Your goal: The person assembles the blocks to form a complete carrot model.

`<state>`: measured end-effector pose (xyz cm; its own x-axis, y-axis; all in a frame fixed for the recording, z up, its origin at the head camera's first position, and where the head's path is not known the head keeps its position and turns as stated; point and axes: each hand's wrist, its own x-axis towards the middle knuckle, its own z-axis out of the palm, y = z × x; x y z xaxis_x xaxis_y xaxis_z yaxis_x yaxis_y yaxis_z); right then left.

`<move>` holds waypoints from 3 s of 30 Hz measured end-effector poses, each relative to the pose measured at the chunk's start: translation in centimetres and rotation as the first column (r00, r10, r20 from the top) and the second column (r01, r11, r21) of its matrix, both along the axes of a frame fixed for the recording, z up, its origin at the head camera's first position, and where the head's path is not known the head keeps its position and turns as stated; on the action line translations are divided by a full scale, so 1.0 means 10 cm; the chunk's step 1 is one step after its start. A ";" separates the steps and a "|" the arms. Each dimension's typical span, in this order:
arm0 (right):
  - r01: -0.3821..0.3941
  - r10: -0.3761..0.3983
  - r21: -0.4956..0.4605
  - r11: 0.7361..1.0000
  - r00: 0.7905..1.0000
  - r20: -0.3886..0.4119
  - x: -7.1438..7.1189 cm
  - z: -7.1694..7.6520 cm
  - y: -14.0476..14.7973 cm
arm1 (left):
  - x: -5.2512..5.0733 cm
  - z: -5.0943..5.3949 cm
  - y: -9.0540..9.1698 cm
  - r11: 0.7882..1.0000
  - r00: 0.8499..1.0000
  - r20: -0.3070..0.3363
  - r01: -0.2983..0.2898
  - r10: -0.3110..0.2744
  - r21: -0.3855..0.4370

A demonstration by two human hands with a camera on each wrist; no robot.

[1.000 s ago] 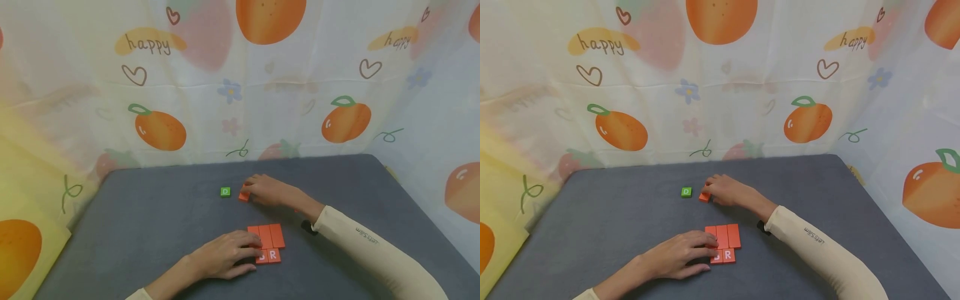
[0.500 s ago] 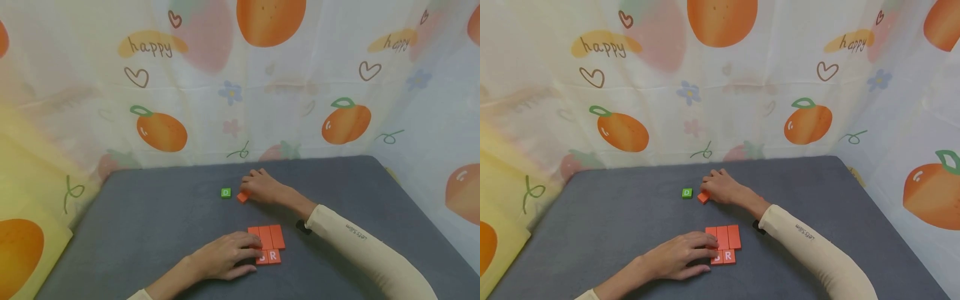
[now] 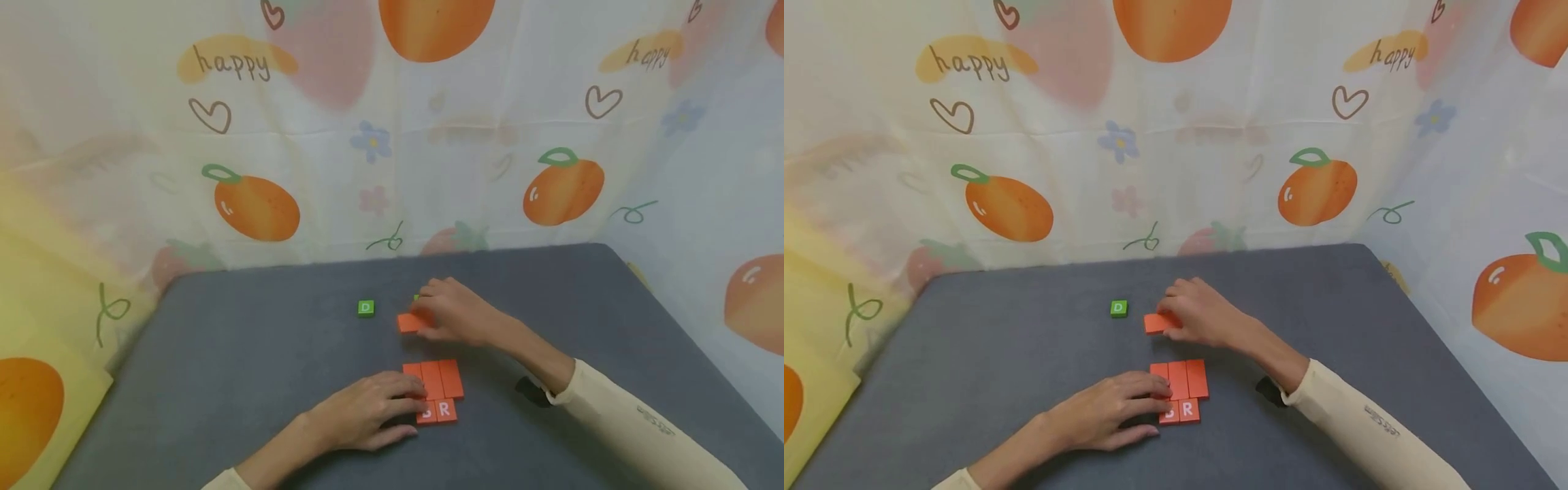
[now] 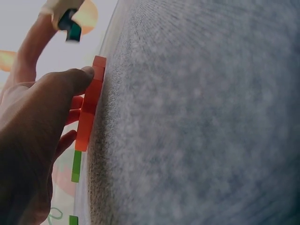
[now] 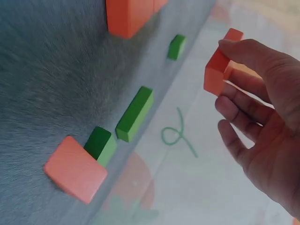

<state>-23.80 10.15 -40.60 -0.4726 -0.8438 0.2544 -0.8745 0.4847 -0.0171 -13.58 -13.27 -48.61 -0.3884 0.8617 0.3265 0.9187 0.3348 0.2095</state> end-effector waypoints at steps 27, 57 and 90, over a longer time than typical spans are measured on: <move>-0.194 0.193 0.175 0.965 0.981 0.020 1.18 -0.34 0.31 | -0.01 -0.01 -0.03 1.000 1.000 -0.020 0.021 -0.021 0.000; -0.114 0.117 0.109 0.987 0.993 -0.025 1.15 -0.36 0.35 | 0.04 0.01 0.02 0.999 1.000 -0.024 -0.014 0.014 0.030; -0.109 0.104 0.120 0.987 0.993 0.049 1.14 -0.31 0.33 | 0.03 -0.03 0.05 0.997 0.991 -0.134 -0.008 0.017 0.071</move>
